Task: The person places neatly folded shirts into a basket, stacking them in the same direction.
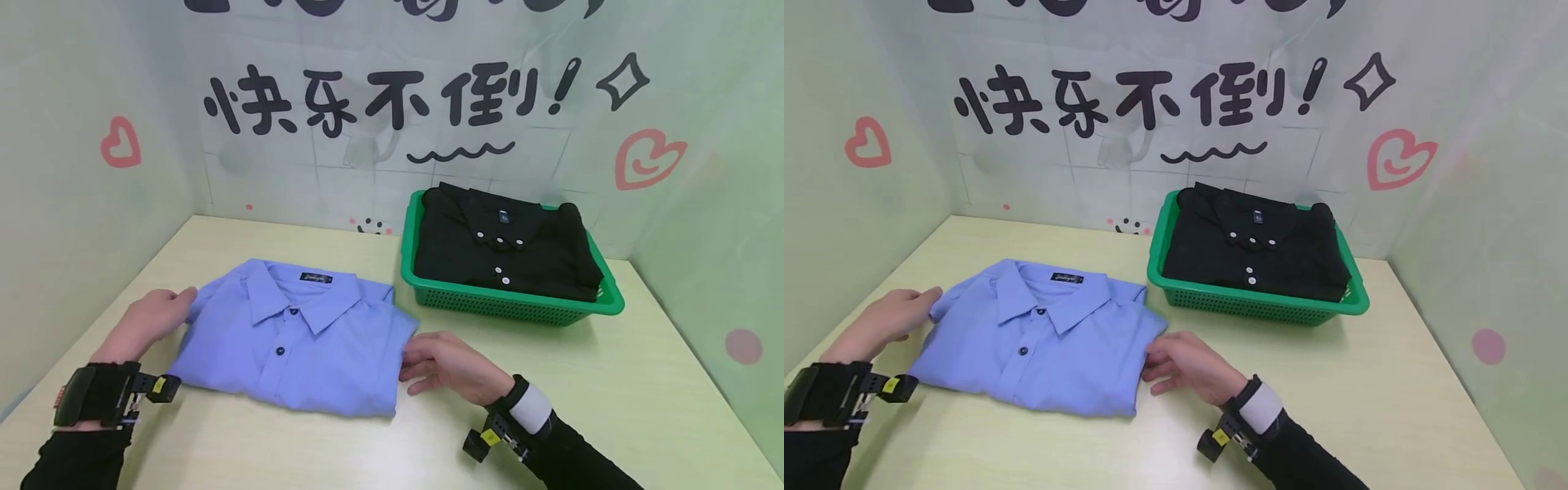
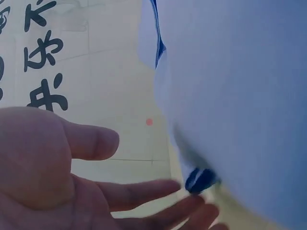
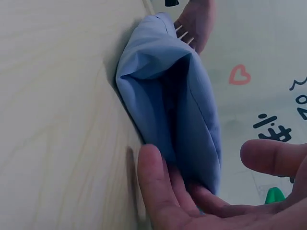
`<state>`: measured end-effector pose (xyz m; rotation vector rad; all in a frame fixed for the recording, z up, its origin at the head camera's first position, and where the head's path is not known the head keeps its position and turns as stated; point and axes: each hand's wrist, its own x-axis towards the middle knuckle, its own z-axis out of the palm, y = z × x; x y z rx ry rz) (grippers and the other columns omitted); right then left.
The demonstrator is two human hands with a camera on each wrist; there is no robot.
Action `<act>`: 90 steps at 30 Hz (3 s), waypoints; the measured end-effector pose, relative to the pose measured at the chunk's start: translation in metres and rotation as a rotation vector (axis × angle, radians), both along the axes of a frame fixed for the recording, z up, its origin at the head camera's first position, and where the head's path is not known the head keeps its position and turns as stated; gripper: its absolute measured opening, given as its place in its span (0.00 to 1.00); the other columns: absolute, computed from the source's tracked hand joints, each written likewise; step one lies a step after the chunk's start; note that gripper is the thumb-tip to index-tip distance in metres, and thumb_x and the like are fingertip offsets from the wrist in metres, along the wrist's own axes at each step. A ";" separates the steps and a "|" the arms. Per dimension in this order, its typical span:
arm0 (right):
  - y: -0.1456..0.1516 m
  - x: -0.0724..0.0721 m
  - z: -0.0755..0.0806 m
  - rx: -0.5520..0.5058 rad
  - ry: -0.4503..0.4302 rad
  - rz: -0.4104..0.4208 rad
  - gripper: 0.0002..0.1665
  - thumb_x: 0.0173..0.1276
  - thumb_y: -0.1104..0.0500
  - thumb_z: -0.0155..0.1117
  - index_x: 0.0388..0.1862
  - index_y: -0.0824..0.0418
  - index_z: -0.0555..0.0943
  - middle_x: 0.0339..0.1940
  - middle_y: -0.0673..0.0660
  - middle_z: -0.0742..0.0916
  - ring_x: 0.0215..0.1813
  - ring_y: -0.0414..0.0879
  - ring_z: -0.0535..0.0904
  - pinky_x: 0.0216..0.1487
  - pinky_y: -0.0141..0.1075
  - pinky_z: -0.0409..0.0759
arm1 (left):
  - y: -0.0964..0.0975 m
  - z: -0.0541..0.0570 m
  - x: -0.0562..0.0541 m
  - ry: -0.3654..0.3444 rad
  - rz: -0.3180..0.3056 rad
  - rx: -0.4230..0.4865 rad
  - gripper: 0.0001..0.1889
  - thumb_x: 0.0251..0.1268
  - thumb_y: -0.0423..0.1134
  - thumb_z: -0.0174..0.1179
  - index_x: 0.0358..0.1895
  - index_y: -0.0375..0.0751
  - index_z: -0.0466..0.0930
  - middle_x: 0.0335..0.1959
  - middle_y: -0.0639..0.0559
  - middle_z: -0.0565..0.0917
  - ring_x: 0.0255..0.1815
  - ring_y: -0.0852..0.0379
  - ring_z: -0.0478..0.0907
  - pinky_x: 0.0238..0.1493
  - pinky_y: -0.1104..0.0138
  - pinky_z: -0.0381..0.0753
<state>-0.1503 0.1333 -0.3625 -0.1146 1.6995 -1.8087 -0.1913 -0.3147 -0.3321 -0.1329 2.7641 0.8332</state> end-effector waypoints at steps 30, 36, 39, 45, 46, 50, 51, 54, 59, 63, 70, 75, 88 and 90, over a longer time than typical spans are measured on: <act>-0.037 -0.021 -0.006 -0.194 -0.225 -0.126 0.32 0.66 0.63 0.63 0.67 0.64 0.64 0.64 0.59 0.74 0.57 0.51 0.75 0.62 0.44 0.71 | 0.055 -0.015 -0.008 -0.209 -0.107 0.343 0.33 0.73 0.50 0.56 0.56 0.16 0.62 0.46 0.33 0.76 0.47 0.42 0.77 0.49 0.49 0.79; -0.034 -0.024 -0.013 -0.146 -0.217 -0.168 0.33 0.65 0.62 0.65 0.66 0.65 0.64 0.63 0.59 0.74 0.56 0.51 0.75 0.60 0.44 0.73 | 0.054 -0.011 -0.008 -0.206 -0.125 0.401 0.26 0.75 0.45 0.53 0.53 0.19 0.60 0.45 0.33 0.74 0.46 0.44 0.76 0.45 0.53 0.80; -0.033 -0.027 -0.017 -0.099 -0.184 -0.195 0.31 0.63 0.62 0.66 0.63 0.65 0.67 0.60 0.60 0.76 0.55 0.51 0.76 0.60 0.44 0.73 | 0.054 -0.012 -0.008 -0.226 -0.121 0.427 0.27 0.76 0.44 0.52 0.55 0.18 0.60 0.47 0.33 0.74 0.47 0.43 0.76 0.47 0.52 0.79; -0.035 -0.030 -0.027 -0.015 -0.122 -0.245 0.30 0.59 0.63 0.70 0.60 0.66 0.70 0.56 0.59 0.79 0.52 0.51 0.78 0.57 0.44 0.75 | 0.052 -0.016 -0.011 -0.258 -0.104 0.439 0.28 0.78 0.41 0.47 0.63 0.15 0.53 0.56 0.26 0.68 0.57 0.34 0.70 0.55 0.42 0.73; -0.035 -0.029 -0.027 -0.002 -0.107 -0.249 0.31 0.59 0.63 0.70 0.60 0.66 0.69 0.56 0.59 0.78 0.52 0.51 0.78 0.57 0.45 0.75 | 0.052 -0.016 -0.012 -0.259 -0.101 0.440 0.28 0.78 0.40 0.46 0.63 0.14 0.52 0.57 0.24 0.67 0.58 0.32 0.68 0.56 0.41 0.71; -0.036 -0.029 -0.029 0.031 -0.069 -0.264 0.32 0.59 0.64 0.69 0.60 0.66 0.68 0.56 0.60 0.78 0.52 0.52 0.77 0.57 0.45 0.74 | 0.053 -0.018 -0.013 -0.264 -0.085 0.438 0.31 0.79 0.40 0.45 0.66 0.14 0.46 0.61 0.20 0.60 0.62 0.25 0.61 0.60 0.37 0.65; -0.036 -0.028 -0.029 0.037 -0.063 -0.267 0.32 0.59 0.65 0.70 0.61 0.66 0.68 0.56 0.60 0.78 0.52 0.52 0.77 0.57 0.45 0.74 | 0.053 -0.018 -0.013 -0.265 -0.086 0.439 0.31 0.79 0.40 0.44 0.66 0.14 0.46 0.61 0.20 0.59 0.63 0.24 0.60 0.60 0.37 0.65; -0.035 -0.026 -0.028 0.046 -0.053 -0.272 0.32 0.60 0.65 0.70 0.62 0.66 0.68 0.56 0.60 0.77 0.52 0.52 0.77 0.58 0.46 0.74 | 0.054 -0.019 -0.012 -0.266 -0.091 0.434 0.31 0.78 0.40 0.44 0.66 0.14 0.45 0.62 0.20 0.59 0.63 0.24 0.60 0.61 0.36 0.64; -0.036 -0.024 -0.028 0.085 -0.039 -0.277 0.33 0.60 0.64 0.70 0.62 0.66 0.68 0.57 0.60 0.77 0.54 0.52 0.76 0.59 0.46 0.73 | 0.054 -0.022 -0.012 -0.264 -0.089 0.419 0.29 0.79 0.39 0.43 0.65 0.14 0.46 0.61 0.20 0.58 0.62 0.25 0.59 0.61 0.36 0.63; -0.037 -0.023 -0.027 0.080 -0.034 -0.275 0.34 0.61 0.65 0.70 0.63 0.66 0.67 0.58 0.60 0.77 0.54 0.53 0.76 0.60 0.47 0.73 | 0.054 -0.021 -0.013 -0.264 -0.082 0.413 0.28 0.79 0.38 0.42 0.64 0.14 0.46 0.60 0.21 0.57 0.62 0.25 0.58 0.60 0.35 0.62; -0.040 -0.019 -0.021 0.107 0.005 -0.272 0.35 0.61 0.65 0.69 0.65 0.67 0.66 0.60 0.61 0.75 0.57 0.54 0.74 0.62 0.48 0.70 | 0.058 -0.016 -0.012 -0.256 -0.091 0.377 0.30 0.78 0.38 0.42 0.65 0.12 0.44 0.62 0.18 0.54 0.65 0.22 0.53 0.62 0.34 0.58; -0.043 -0.013 -0.013 0.093 0.050 -0.256 0.37 0.63 0.66 0.67 0.69 0.67 0.64 0.63 0.61 0.74 0.60 0.55 0.72 0.65 0.50 0.67 | 0.059 -0.011 -0.011 -0.236 -0.104 0.326 0.31 0.78 0.39 0.42 0.66 0.12 0.44 0.64 0.17 0.53 0.65 0.20 0.52 0.61 0.33 0.59; -0.058 0.010 0.006 -0.070 0.049 -0.224 0.36 0.64 0.70 0.66 0.69 0.66 0.64 0.64 0.59 0.75 0.64 0.54 0.71 0.66 0.50 0.66 | 0.057 0.011 -0.003 -0.164 -0.114 0.244 0.32 0.78 0.43 0.43 0.69 0.16 0.49 0.61 0.20 0.61 0.60 0.23 0.63 0.51 0.32 0.68; -0.059 0.012 0.009 -0.083 0.054 -0.212 0.35 0.64 0.70 0.66 0.69 0.65 0.65 0.64 0.59 0.75 0.64 0.53 0.71 0.66 0.48 0.67 | 0.054 0.015 -0.001 -0.168 -0.111 0.234 0.33 0.78 0.43 0.43 0.70 0.17 0.47 0.62 0.19 0.60 0.61 0.22 0.61 0.51 0.31 0.68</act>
